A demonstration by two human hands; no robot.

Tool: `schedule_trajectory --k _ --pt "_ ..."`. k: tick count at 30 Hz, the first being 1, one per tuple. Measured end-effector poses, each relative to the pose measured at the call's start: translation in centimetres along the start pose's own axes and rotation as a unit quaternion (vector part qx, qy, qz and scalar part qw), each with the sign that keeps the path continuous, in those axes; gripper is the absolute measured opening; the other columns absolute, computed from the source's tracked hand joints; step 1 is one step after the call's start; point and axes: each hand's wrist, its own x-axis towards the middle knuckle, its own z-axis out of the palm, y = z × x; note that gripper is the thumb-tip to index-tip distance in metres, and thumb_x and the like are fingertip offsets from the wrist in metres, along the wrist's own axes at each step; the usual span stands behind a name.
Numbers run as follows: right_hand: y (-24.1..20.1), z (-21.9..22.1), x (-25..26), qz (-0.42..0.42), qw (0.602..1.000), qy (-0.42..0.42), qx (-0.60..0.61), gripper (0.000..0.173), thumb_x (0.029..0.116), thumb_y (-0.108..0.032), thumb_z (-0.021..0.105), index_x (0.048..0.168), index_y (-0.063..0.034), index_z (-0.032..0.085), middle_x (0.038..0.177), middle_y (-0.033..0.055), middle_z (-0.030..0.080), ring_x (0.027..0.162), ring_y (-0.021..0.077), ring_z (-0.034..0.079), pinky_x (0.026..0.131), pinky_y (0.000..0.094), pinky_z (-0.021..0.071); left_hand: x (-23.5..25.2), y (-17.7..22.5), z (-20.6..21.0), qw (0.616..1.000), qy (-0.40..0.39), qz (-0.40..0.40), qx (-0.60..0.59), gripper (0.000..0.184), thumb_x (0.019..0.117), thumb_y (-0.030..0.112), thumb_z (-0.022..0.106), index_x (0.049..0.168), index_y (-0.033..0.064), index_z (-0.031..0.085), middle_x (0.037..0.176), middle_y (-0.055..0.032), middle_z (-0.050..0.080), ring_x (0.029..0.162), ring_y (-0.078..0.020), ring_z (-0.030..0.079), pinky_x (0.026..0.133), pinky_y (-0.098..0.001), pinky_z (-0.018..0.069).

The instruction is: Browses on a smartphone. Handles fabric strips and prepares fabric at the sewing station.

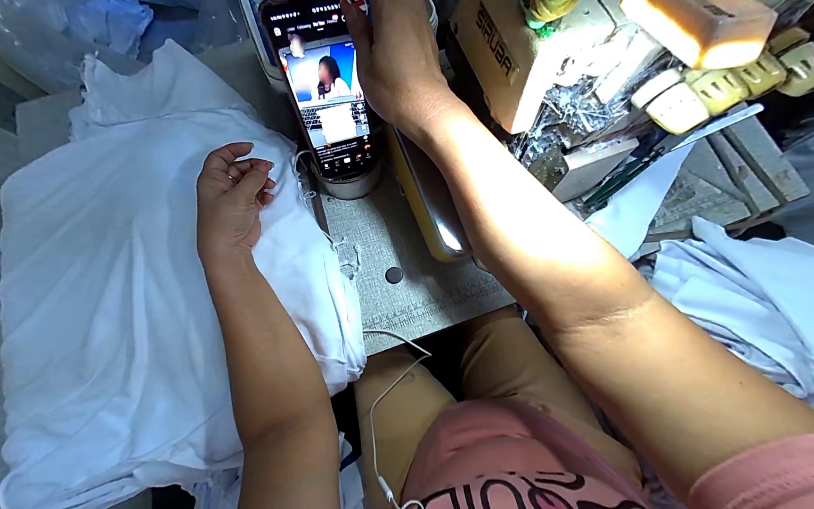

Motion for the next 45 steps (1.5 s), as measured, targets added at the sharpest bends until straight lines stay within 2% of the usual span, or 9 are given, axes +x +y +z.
schedule_trajectory --k 4,7,10,17,21,25,30,39,45 --pt "-0.7 1.2 0.0 -0.015 0.999 0.043 0.016 0.02 0.1006 -0.009 0.059 0.113 0.0016 0.07 0.105 0.0172 0.072 0.106 0.0297 0.068 0.095 0.044 0.0527 0.0 -0.6 -1.2 0.999 -0.014 0.001 0.039 0.036 0.1005 0.007 0.059 0.134 0.0114 0.048 0.101 0.0063 0.065 0.078 -0.0018 0.064 0.069 -0.0197 0.0546" --pt "-0.6 2.8 -0.2 -0.06 0.991 0.121 -0.023 0.044 0.0939 -0.008 0.068 0.136 0.0017 0.063 0.122 0.021 0.068 0.12 0.0326 0.063 0.106 0.0416 0.0479 0.4 -1.3 -0.8 0.996 -0.034 0.016 0.081 0.044 0.1003 0.009 0.059 0.141 0.0098 0.043 0.108 0.0069 0.063 0.083 -0.0004 0.063 0.073 -0.0208 0.0556" --pt "-0.9 3.9 -1.5 -0.146 0.973 0.18 -0.014 0.044 0.0886 -0.001 0.071 0.132 -0.0014 0.068 0.113 0.0182 0.072 0.111 0.0297 0.067 0.102 0.0399 0.0501 0.2 -1.2 0.4 0.991 -0.015 0.027 0.128 0.047 0.101 0.006 0.056 0.144 -0.0003 0.038 0.107 0.0019 0.058 0.081 0.0018 0.06 0.072 -0.0182 0.053" --pt "-2.9 -4.8 -18.2 -0.376 0.908 -0.182 -0.031 0.024 0.0941 0.002 0.063 0.113 -0.003 0.076 0.109 0.0139 0.073 0.111 0.0328 0.065 0.096 0.0452 0.0473 -0.8 -0.5 1.0 0.987 -0.011 0.037 0.153 0.045 0.1003 0.005 0.054 0.14 -0.0091 0.039 0.101 -0.0018 0.055 0.078 0.0035 0.057 0.075 -0.0163 0.0508" --pt "4.6 -11.9 -24.2 -0.31 0.94 -0.137 -0.035 0.013 0.0874 0.009 0.065 0.092 0.0012 0.074 0.089 0.0144 0.073 0.09 0.0306 0.072 0.081 0.0447 0.0545 -4.0 1.1 2.0 0.994 0.034 -0.012 0.099 0.041 0.1019 0.002 0.052 0.141 0.0017 0.039 0.101 0.0044 0.056 0.077 0.0031 0.059 0.071 -0.0159 0.0521" --pt "11.1 -18.3 -25.7 -0.082 0.964 -0.187 -0.171 0.014 0.0904 0.008 0.06 0.102 0.0101 0.068 0.1 0.027 0.066 0.098 0.0452 0.066 0.078 0.0553 0.0547 -11.7 3.6 4.0 0.997 0.023 0.065 0.029 0.026 0.1029 0.004 0.047 0.128 0.0097 0.043 0.099 0.0094 0.061 0.08 0.0001 0.062 0.071 -0.0192 0.0539" --pt "15.2 -16.7 -28.4 -0.103 0.952 -0.181 -0.224 0.012 0.0938 0.007 0.056 0.1 0.012 0.066 0.097 0.0273 0.064 0.095 0.046 0.066 0.071 0.0534 0.0556 -18.9 3.5 9.1 0.98 -0.146 0.114 -0.078 0.027 0.0986 0.001 0.052 0.114 0.0233 0.055 0.098 0.0159 0.071 0.084 -0.0004 0.068 0.075 -0.0206 0.058" --pt "16.2 -15.5 -28.4 -0.068 0.978 -0.117 -0.156 0.015 0.0957 0.007 0.053 0.1 0.0139 0.065 0.099 0.0305 0.065 0.098 0.0494 0.066 0.078 0.0572 0.0558 -20.6 3.7 17.0 0.958 -0.283 -0.032 0.023 0.027 0.0957 -0.002 0.058 0.122 0.0011 0.056 0.099 -0.0002 0.066 0.077 -0.0043 0.064 0.07 -0.0234 0.056" --pt "16.0 -16.3 -28.4 -0.081 0.992 -0.007 -0.097 0.02 0.0997 -0.002 0.051 0.101 0.0102 0.068 0.103 0.0277 0.068 0.096 0.0449 0.068 0.086 0.0519 0.056 -19.3 4.1 25.2 0.928 -0.344 -0.106 0.097 0.036 0.107 0.022 0.054 0.133 -0.003 0.052 0.097 -0.0098 0.065 0.069 -0.0081 0.057 0.061 -0.0253 0.0488"
